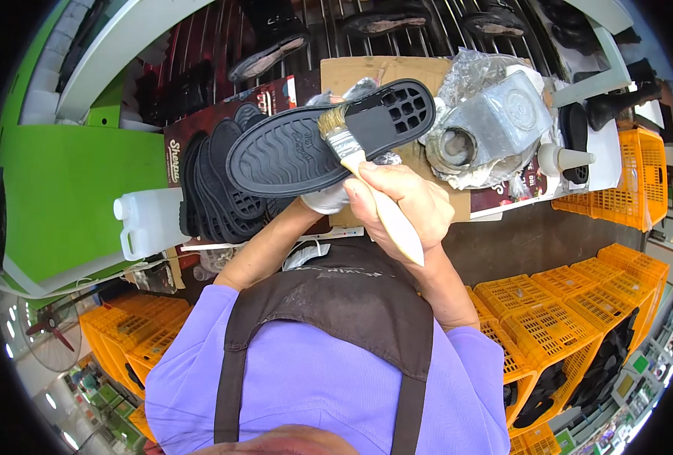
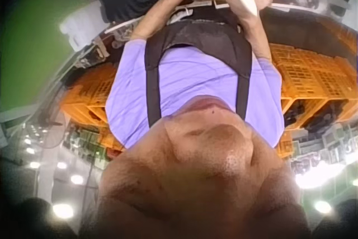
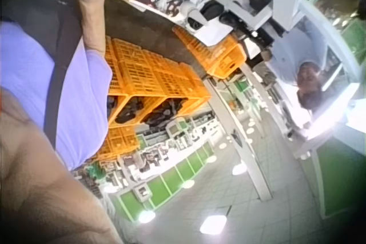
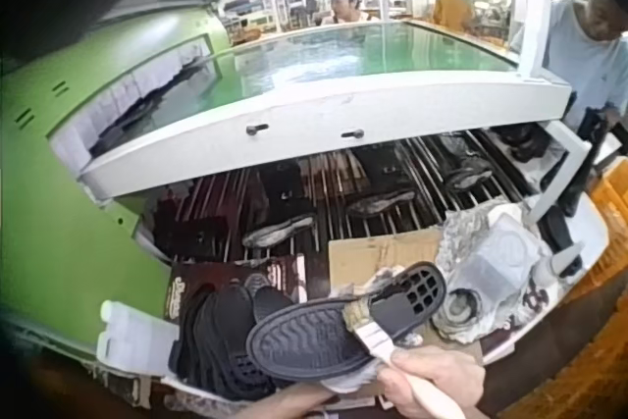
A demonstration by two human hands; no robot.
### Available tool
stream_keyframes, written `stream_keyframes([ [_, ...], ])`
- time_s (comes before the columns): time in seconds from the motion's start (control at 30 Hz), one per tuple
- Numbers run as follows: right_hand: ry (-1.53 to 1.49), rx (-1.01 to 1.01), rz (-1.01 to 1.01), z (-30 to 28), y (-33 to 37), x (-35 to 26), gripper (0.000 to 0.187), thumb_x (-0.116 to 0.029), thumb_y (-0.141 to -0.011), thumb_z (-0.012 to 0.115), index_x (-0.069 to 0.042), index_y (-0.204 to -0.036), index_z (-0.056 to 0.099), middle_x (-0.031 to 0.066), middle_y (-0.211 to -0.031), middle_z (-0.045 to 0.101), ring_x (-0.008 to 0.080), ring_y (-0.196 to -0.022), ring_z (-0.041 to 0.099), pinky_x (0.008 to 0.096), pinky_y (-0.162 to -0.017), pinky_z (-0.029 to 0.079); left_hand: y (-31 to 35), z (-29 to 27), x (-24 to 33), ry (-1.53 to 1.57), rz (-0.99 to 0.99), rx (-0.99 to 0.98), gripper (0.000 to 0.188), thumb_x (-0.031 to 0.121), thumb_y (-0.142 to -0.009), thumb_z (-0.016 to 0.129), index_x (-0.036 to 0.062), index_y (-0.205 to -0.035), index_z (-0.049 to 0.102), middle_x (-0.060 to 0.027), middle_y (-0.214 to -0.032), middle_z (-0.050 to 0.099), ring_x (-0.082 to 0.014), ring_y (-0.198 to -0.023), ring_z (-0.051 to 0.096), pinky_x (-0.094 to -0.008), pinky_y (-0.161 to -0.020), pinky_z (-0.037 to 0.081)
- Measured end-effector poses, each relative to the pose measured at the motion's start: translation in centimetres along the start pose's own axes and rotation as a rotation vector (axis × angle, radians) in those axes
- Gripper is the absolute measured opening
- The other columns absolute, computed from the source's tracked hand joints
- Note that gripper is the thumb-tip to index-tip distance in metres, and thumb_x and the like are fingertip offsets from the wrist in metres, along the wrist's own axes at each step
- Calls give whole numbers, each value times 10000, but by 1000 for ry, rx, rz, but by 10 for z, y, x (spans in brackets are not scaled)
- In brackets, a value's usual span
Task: The person selects black sandals from yellow crates and places them on a workbench. Using a brush, they apply a clear adhesive to the soles of the sandals one by one. The person repeatedly dips the brush into a container and coats the textured bottom of each sandal before setting it aside.
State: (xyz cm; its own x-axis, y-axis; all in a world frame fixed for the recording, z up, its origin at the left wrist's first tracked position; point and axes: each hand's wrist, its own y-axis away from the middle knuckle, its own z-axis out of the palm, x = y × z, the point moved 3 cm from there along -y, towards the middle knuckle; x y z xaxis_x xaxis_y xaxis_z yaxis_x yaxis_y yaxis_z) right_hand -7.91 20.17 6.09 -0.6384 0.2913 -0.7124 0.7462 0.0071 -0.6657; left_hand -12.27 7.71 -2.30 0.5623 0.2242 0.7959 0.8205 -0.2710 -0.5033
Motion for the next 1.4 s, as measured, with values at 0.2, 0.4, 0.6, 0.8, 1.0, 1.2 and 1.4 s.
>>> stream_keyframes([
  [0.2,-18,9,20,14,2,-3,191,-38,-737,721,35,-865,599,127,-697,656,168,-585,644,246,-530,508,4,-3,1,-109,135,-29,701,362,-842,605,78,-1391,275,-96,-1388,353,-234,-1294,326,-392,-1088,210],
  [0.4,-130,37,138,26,5,-8,198,-36,-701,751,43,-829,622,121,-715,662,179,-587,648,252,-537,516,6,-3,4,-13,89,-61,696,350,-838,613,86,-1390,281,-94,-1387,356,-230,-1293,327,-387,-1091,208],
  [0.6,-179,-36,172,32,6,-11,167,-19,-709,735,46,-825,634,131,-763,666,187,-633,654,261,-560,522,10,2,4,155,-4,-122,692,338,-834,621,95,-1389,287,-92,-1385,359,-225,-1292,327,-381,-1093,206],
  [0.8,-211,-107,190,29,2,-14,156,-28,-722,728,42,-823,632,127,-773,663,177,-620,645,256,-548,514,21,10,0,392,-131,-214,689,325,-830,629,103,-1388,293,-89,-1384,362,-220,-1291,328,-375,-1096,204],
  [1.0,-184,-69,51,4,1,-10,173,-83,-859,598,55,-945,539,176,-729,637,167,-578,610,247,-522,508,8,4,2,283,-102,-170,686,313,-826,638,111,-1387,299,-87,-1382,365,-215,-1290,328,-370,-1099,203],
  [1.2,-85,-28,53,11,5,-7,173,-29,-756,694,40,-881,597,151,-740,658,172,-611,637,251,-546,509,3,1,10,352,-137,-150,485,249,-816,624,111,-1174,326,-49,-1157,370,-180,-1082,347,-335,-938,241],
  [1.4,-155,-82,183,23,5,-9,168,-34,-719,732,15,-846,635,134,-789,672,172,-633,651,247,-560,509,17,9,9,630,-262,-212,247,159,-804,599,108,-854,362,7,-819,376,-130,-771,375,-287,-695,300],
])
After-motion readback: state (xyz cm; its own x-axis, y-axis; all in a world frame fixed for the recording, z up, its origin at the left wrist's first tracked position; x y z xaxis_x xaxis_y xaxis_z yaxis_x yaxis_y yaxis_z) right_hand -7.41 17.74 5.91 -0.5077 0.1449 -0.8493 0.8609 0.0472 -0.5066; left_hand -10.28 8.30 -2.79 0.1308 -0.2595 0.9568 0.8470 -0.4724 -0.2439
